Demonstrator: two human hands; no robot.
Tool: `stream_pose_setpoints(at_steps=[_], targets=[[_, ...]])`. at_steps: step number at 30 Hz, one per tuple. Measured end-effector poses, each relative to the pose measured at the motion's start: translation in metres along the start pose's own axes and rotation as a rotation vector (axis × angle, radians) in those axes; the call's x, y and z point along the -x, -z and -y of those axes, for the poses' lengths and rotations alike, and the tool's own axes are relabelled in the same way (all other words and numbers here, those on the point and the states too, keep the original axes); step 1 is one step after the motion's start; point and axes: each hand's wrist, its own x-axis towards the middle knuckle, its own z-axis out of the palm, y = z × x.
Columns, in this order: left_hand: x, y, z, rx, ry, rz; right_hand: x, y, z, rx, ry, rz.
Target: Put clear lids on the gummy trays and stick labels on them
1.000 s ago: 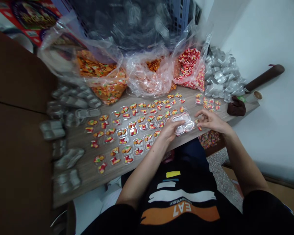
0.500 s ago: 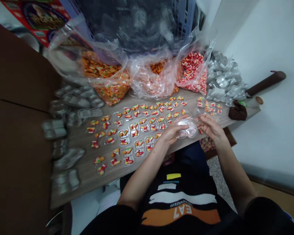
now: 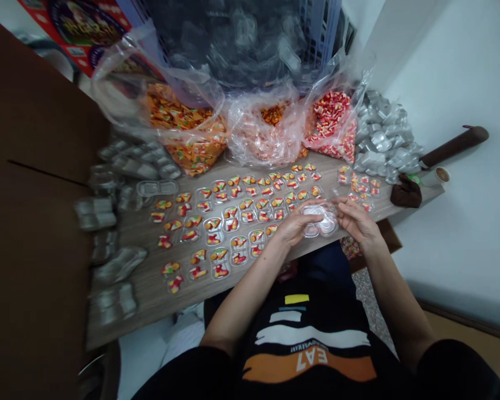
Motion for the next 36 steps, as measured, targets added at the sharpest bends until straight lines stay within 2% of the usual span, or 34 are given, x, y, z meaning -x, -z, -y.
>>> stream_pose_setpoints(at_steps=[5, 8, 12, 18, 25, 32, 36], targets=[[0.000, 0.001, -0.001, -0.025, -0.068, -0.041, -0.005, -0.001, -0.004, 0.035, 0.002, 0.036], [0.001, 0.001, -0.005, -0.080, -0.102, -0.023, -0.007, -0.001, -0.004, 0.049, -0.006, 0.050], [0.001, -0.001, -0.009, -0.097, -0.085, 0.024, -0.006, -0.004, -0.003, 0.053, -0.027, 0.062], [0.002, 0.002, -0.009, -0.081, -0.088, -0.013, -0.005, -0.011, 0.001, 0.059, 0.022, 0.000], [0.003, 0.007, -0.013, -0.059, -0.096, -0.015, -0.008, -0.015, -0.001, 0.051, 0.040, 0.002], [0.014, 0.023, -0.028, 0.000, -0.109, -0.034, 0.003, 0.002, 0.004, -0.011, -0.010, 0.044], [0.018, 0.031, -0.032, 0.017, -0.157, -0.073, 0.016, 0.023, 0.003, -0.005, 0.027, -0.013]])
